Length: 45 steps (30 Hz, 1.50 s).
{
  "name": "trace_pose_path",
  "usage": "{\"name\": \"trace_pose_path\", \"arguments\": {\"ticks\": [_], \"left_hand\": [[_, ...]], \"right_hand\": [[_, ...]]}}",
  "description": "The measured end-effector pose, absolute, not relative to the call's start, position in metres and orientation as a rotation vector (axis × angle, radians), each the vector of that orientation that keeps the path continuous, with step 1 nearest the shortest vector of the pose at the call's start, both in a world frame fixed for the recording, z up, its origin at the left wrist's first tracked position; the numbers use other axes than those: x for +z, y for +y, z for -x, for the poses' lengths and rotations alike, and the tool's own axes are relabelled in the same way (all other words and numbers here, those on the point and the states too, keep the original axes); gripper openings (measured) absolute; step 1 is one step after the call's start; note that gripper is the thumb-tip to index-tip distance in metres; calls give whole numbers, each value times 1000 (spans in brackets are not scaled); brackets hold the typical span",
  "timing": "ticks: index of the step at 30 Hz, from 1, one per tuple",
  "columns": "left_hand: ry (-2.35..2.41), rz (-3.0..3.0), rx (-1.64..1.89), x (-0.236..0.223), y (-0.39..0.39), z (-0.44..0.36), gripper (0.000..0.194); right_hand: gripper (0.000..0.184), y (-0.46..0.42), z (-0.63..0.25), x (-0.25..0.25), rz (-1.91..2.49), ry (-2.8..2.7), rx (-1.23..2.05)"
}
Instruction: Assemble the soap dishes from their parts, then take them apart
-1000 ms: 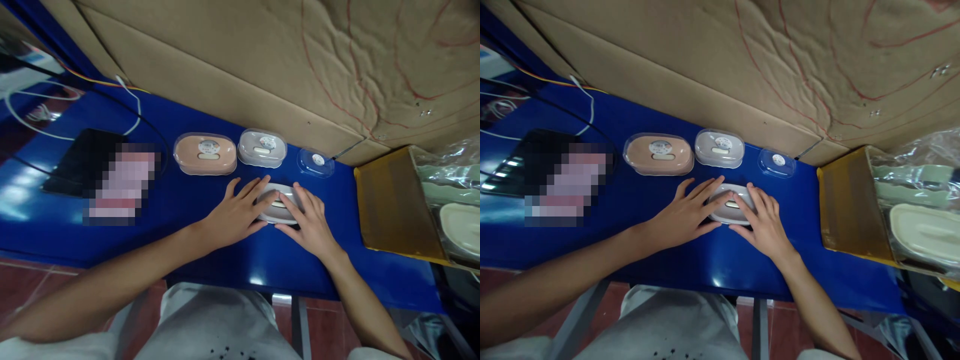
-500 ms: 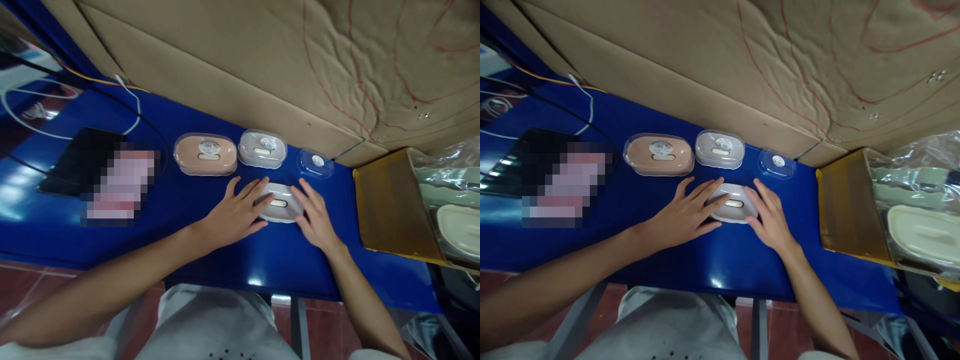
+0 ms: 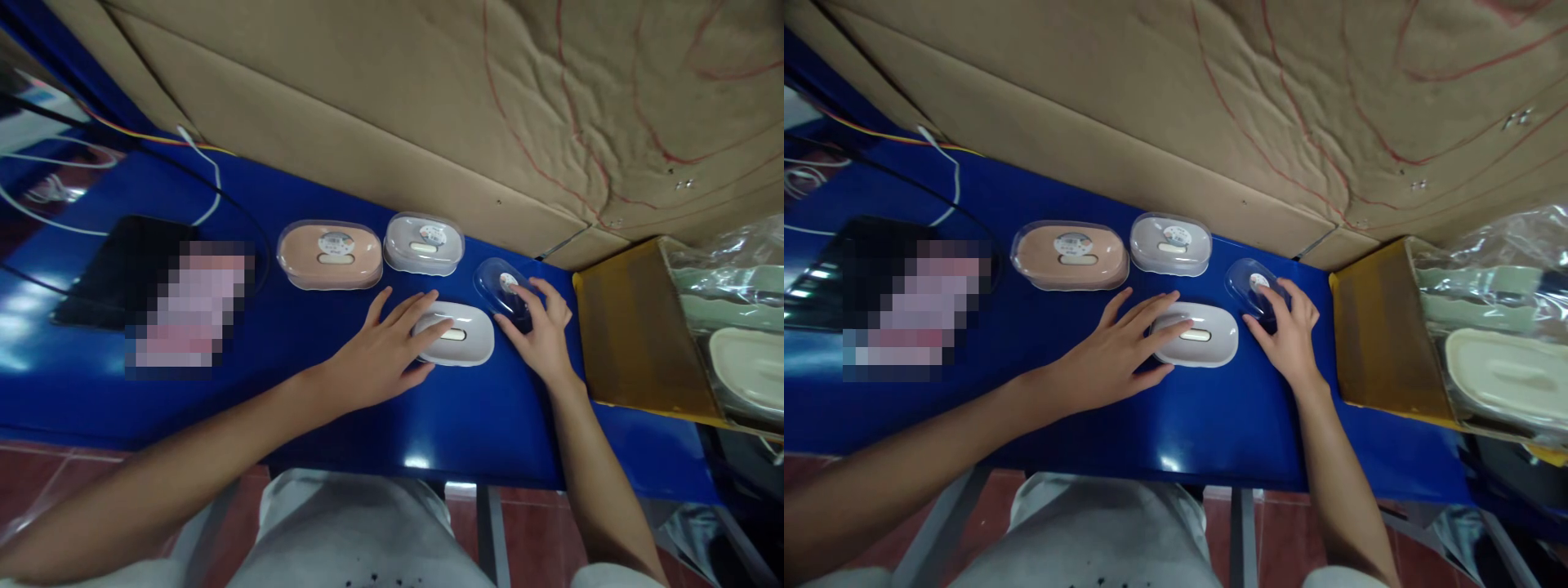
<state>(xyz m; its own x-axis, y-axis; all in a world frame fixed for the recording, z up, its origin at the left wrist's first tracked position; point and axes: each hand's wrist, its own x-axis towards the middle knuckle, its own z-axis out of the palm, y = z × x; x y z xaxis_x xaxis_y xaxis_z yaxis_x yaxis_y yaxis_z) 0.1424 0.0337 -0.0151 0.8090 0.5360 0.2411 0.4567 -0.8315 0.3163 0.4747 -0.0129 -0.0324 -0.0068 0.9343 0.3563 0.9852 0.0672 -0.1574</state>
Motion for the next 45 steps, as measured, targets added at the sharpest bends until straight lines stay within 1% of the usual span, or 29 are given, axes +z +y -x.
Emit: {"name": "trace_pose_path", "arguments": {"ticks": [2, 4, 7, 11, 18, 22, 26, 29, 32, 38, 45], "left_hand": [[738, -2721, 499, -16, 34, -143, 60], [721, -2692, 535, -17, 34, -143, 59], [730, -2648, 570, -19, 35, -143, 56], [749, -2562, 582, -18, 38, -144, 67], [767, -2404, 636, -20, 44, -145, 89], [725, -2340, 675, -22, 44, -145, 95], [710, -2332, 655, -22, 43, -145, 96], [696, -2328, 645, -20, 45, -144, 94], [687, -2272, 634, -18, 46, -143, 93], [674, -2218, 623, -17, 47, -141, 96], [718, -2372, 590, -24, 52, -138, 88]], "right_hand": [[70, -10, -478, -35, 1946, -1961, -143], [74, -8, -482, -38, 1968, -1928, -66], [69, -9, -482, -35, 1876, -1852, 7], [62, -21, -465, -23, 1653, -1860, 87], [72, -38, -429, -19, 1515, -2103, 174], [76, -37, -421, -25, 1478, -2187, 179], [80, -37, -421, -25, 1453, -2216, 152], [83, -38, -422, -22, 1438, -2245, 138], [83, -38, -421, -20, 1431, -2269, 153], [83, -38, -420, -21, 1426, -2292, 170], [86, -39, -419, -21, 1438, -2295, 194]]}}
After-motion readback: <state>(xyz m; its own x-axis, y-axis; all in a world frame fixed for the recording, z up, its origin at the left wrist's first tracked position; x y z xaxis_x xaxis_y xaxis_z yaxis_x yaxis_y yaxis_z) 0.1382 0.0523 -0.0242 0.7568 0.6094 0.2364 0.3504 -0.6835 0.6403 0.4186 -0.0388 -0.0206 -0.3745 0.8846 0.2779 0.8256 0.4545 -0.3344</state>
